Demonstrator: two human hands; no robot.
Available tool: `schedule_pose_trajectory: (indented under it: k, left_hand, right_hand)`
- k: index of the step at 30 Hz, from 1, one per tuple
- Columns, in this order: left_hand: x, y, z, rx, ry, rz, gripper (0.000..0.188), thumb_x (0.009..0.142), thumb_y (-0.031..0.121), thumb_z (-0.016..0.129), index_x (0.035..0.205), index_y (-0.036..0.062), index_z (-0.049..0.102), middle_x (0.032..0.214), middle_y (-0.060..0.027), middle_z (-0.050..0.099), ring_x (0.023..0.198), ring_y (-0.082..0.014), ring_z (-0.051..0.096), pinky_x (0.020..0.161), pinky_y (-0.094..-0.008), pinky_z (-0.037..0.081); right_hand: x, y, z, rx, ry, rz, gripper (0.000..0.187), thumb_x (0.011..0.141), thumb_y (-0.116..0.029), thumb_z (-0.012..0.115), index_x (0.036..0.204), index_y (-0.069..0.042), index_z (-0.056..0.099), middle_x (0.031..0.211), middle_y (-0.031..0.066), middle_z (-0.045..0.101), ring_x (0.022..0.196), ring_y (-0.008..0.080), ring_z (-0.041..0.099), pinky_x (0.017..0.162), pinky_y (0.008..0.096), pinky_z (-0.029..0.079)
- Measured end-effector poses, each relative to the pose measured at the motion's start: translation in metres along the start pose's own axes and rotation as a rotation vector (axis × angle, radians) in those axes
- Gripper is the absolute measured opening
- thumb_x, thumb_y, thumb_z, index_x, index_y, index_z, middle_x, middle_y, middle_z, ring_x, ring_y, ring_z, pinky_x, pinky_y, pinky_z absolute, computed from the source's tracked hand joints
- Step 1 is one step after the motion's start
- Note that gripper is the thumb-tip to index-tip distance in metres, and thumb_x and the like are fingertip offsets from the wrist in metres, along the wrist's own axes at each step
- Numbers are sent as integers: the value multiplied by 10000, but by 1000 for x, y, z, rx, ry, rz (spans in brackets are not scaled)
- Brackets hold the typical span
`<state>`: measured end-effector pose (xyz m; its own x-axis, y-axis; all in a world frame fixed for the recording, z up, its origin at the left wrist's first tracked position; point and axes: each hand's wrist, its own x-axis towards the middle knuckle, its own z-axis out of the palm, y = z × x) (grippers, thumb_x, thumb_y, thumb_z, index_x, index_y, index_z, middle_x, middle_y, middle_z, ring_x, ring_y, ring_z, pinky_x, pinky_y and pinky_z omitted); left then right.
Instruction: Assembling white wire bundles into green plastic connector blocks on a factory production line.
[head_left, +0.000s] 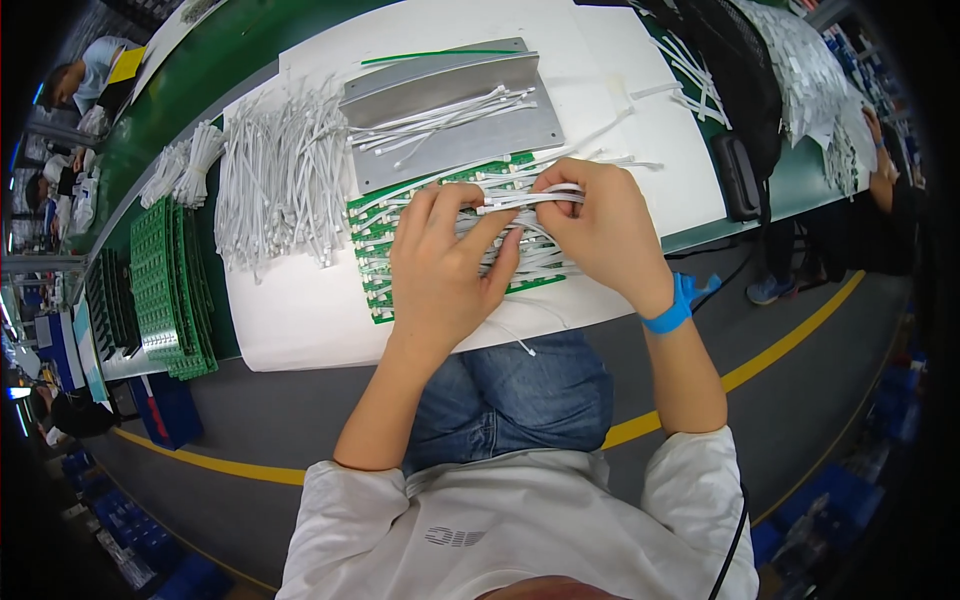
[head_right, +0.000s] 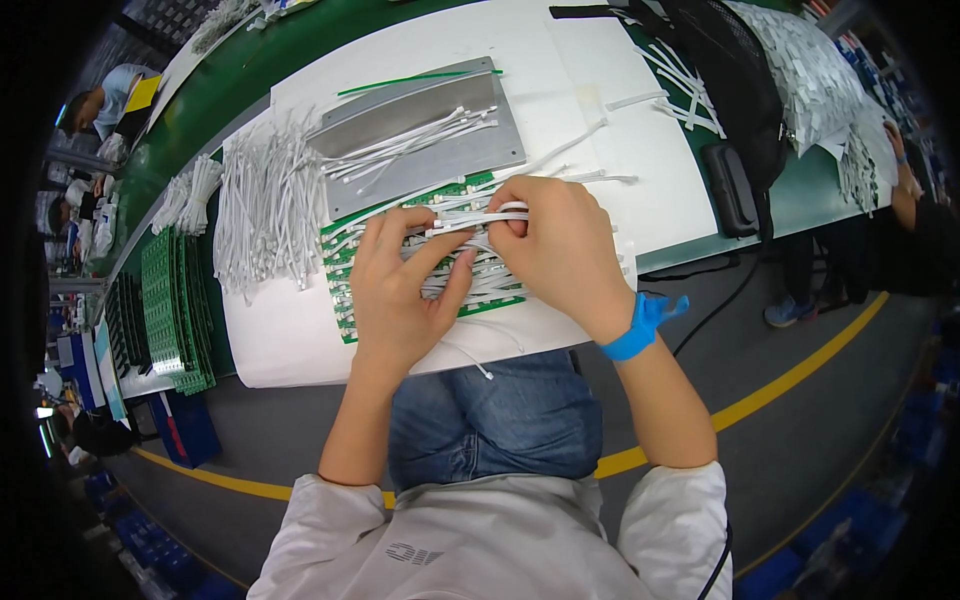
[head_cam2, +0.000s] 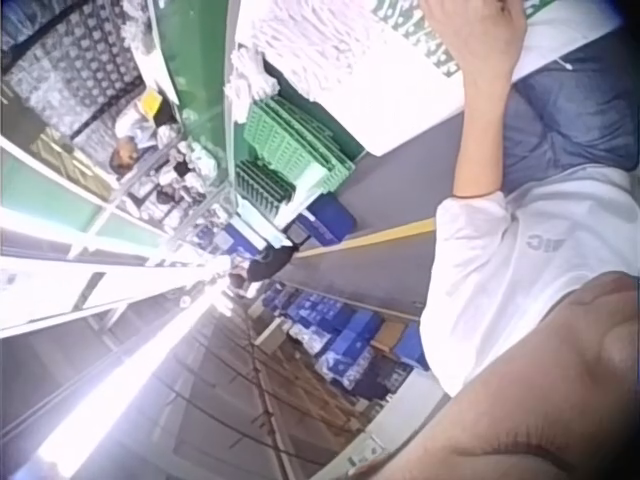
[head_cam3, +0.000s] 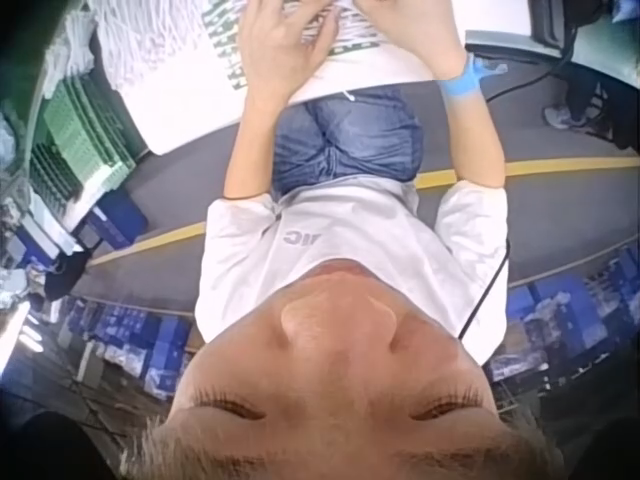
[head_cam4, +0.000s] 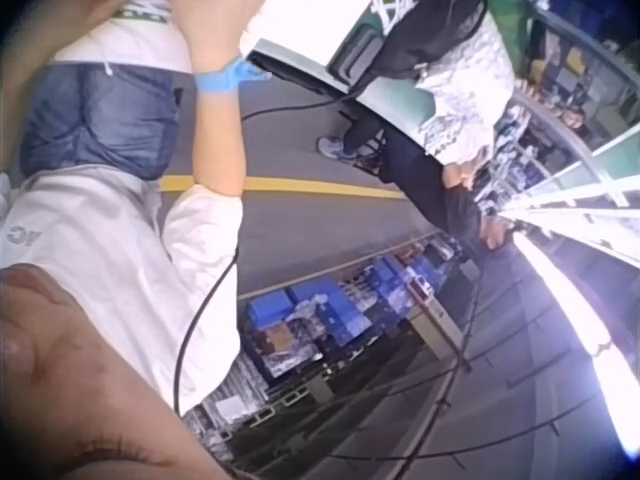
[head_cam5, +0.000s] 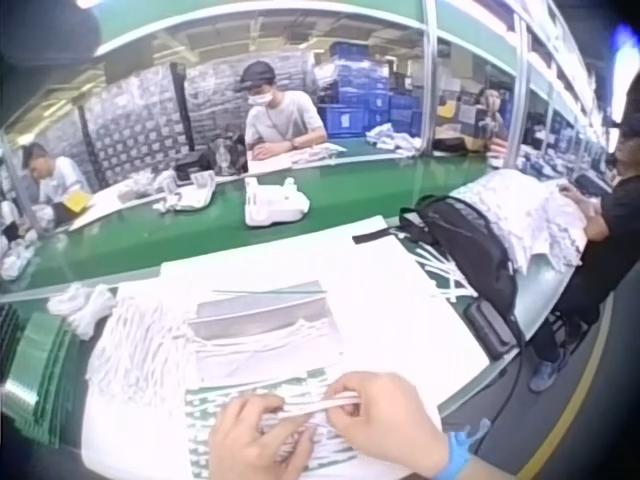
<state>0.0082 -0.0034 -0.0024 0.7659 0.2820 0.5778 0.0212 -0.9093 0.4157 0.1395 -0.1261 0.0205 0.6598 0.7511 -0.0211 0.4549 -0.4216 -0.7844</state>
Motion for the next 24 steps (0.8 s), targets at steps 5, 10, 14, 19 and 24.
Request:
schedule_pose_trajectory:
  k: [5, 10, 14, 19, 24]
  left_hand:
    - [1, 1, 0, -24, -2, -12, 202, 711, 102, 756, 911, 95, 736, 925, -69, 581, 844, -252, 563, 677, -352, 465]
    - [0, 0, 0, -23, 2, -16, 202, 714, 102, 755, 915, 105, 738, 908, -64, 576, 841, -246, 564, 675, -351, 466]
    - [0, 1, -1, -30, -3, -26, 201, 714, 101, 754, 914, 108, 738, 905, -62, 575, 837, -245, 563, 674, -351, 466]
    - [0, 0, 0, -29, 1, -16, 197, 716, 100, 752, 913, 104, 736, 909, -65, 577, 834, -246, 562, 674, -351, 463]
    - [0, 0, 0, -31, 1, -20, 195, 717, 101, 752, 912, 100, 736, 908, -66, 577, 835, -246, 560, 676, -350, 462]
  right_hand:
    - [3, 21, 5, 180, 20, -12, 132, 789, -50, 640, 886, 34, 671, 681, 94, 632, 574, 107, 559, 542, 248, 458]
    - [5, 24, 6, 247, 45, -43, 157, 775, -94, 662, 881, 21, 677, 626, 131, 635, 511, 136, 572, 500, 275, 430]
    - [5, 26, 5, 267, 37, -54, 155, 781, -91, 658, 885, 23, 673, 600, 107, 606, 496, 110, 524, 489, 262, 409]
    - [4, 28, 7, 259, 26, -54, 146, 782, -86, 652, 884, 17, 669, 583, 89, 583, 486, 97, 490, 482, 261, 390]
    - [2, 20, 1, 230, -49, 3, 128, 835, 8, 600, 938, 66, 649, 790, 59, 624, 667, 52, 523, 570, 202, 447]
